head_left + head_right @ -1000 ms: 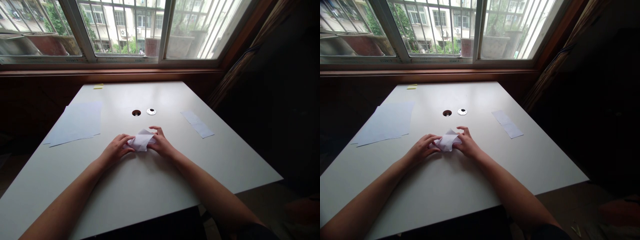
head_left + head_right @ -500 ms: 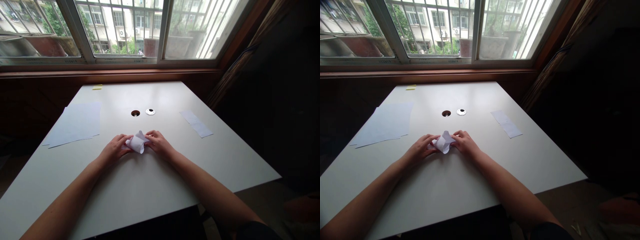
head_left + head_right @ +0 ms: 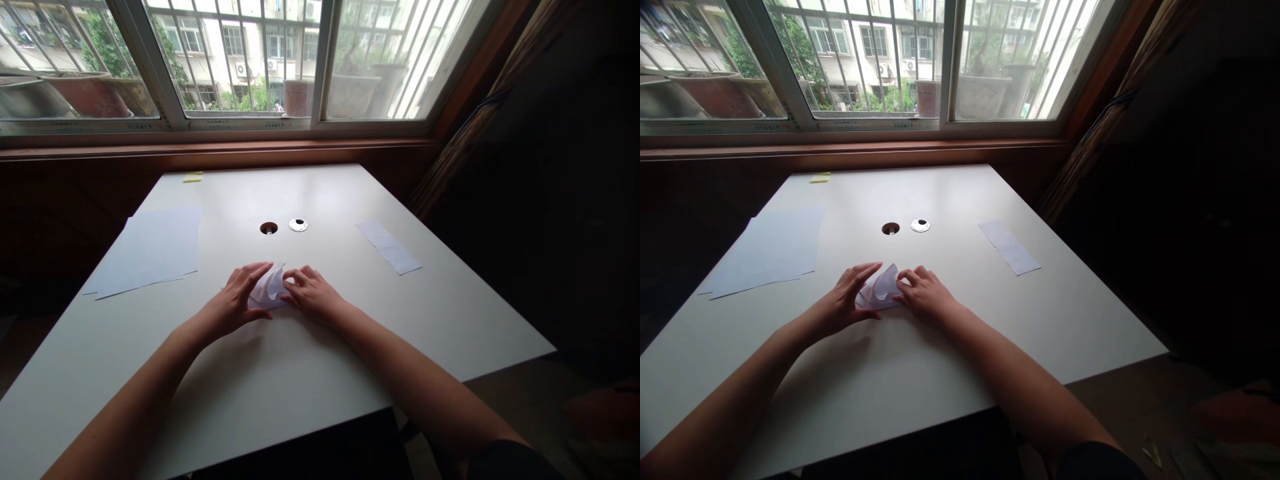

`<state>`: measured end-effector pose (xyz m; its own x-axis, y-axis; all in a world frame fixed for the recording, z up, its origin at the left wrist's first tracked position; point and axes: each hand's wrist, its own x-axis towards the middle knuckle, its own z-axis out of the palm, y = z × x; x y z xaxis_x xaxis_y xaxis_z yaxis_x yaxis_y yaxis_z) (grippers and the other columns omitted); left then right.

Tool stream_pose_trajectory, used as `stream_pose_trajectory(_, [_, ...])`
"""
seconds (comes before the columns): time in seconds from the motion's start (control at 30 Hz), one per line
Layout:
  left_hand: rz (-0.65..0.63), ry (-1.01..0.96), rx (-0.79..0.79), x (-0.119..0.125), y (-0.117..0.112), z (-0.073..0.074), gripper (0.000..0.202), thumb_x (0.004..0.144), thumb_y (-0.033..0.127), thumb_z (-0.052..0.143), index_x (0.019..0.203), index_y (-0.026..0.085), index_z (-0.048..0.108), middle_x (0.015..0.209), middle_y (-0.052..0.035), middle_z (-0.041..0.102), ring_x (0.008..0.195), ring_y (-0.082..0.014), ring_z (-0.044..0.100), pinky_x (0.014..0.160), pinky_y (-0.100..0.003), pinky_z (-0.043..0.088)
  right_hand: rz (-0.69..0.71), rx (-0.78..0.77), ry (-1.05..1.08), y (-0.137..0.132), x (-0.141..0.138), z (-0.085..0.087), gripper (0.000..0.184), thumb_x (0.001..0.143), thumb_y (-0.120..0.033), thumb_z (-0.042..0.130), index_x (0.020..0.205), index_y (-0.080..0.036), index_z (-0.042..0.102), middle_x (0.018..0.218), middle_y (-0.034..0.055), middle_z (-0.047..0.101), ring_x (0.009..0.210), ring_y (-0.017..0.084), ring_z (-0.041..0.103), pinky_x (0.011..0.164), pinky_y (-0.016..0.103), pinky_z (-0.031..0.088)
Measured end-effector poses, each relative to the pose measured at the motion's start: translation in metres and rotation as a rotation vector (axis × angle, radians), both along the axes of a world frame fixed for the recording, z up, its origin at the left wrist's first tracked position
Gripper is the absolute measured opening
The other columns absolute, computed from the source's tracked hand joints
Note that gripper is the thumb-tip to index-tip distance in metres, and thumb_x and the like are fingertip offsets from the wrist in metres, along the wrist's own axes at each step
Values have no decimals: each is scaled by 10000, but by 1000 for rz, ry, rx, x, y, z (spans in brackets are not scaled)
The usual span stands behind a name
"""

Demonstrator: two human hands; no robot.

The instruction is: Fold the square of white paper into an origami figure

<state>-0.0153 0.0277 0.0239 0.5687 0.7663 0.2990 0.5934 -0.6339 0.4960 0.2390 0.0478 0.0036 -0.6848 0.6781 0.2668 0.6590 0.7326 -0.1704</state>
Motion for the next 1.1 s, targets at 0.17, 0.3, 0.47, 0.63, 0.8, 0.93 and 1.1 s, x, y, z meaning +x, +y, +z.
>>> stream_pose_trajectory(0.17, [26,-109,-142,11,0,9,953,812,508,730,1553,380,145,1543,-134,326,1388,-344,376,1087,-573,403,13,22,-36,-1,-2,0,368,994,-467,469,1246,-232,599,1318,111,540,1100,277,464,919,433,464])
stream_pose_trajectory(0.3, [55,-161,-272,22,1,18,806,916,490,598,1559,347,134,1538,-143,363,1399,-323,391,1108,-578,365,8,23,-52,-2,-2,0,380,996,-471,461,1265,-232,584,1320,109,538,1094,283,452,902,444,468])
stream_pose_trajectory(0.47, [17,-124,-221,44,7,31,856,867,420,660,1560,317,168,1417,-143,506,1278,-313,525,1068,-529,420,-2,1,-45,-2,-1,-2,340,1002,-440,458,1220,-230,612,1308,122,529,1096,286,442,893,451,465])
stream_pose_trajectory(0.63, [53,-4,-187,54,17,37,764,831,218,567,1534,274,273,1362,-132,556,1233,-318,546,1044,-537,429,-3,8,-41,-2,0,-3,391,995,-472,460,1275,-227,579,1326,124,526,1109,292,437,904,460,460])
stream_pose_trajectory(0.8, [153,-130,-276,47,20,42,601,865,167,389,1459,255,428,1360,-88,588,1274,-286,533,1088,-516,400,-2,8,-40,-3,1,-4,445,993,-491,458,1357,-242,518,1344,117,522,1098,283,446,896,442,458])
stream_pose_trajectory(0.93, [215,-314,-327,40,11,43,513,922,247,379,1425,240,474,1361,-77,594,1266,-282,537,1077,-488,407,-2,4,-44,-3,2,-5,480,999,-500,433,1409,-254,470,1367,116,513,1113,285,441,908,445,449])
stream_pose_trajectory(1.1, [341,-505,-346,38,-3,40,428,979,347,364,1349,213,534,1304,-89,627,1224,-285,550,1077,-489,383,9,-11,-53,-3,1,-4,483,1015,-464,404,1446,-247,439,1397,113,507,1132,296,433,917,460,442])
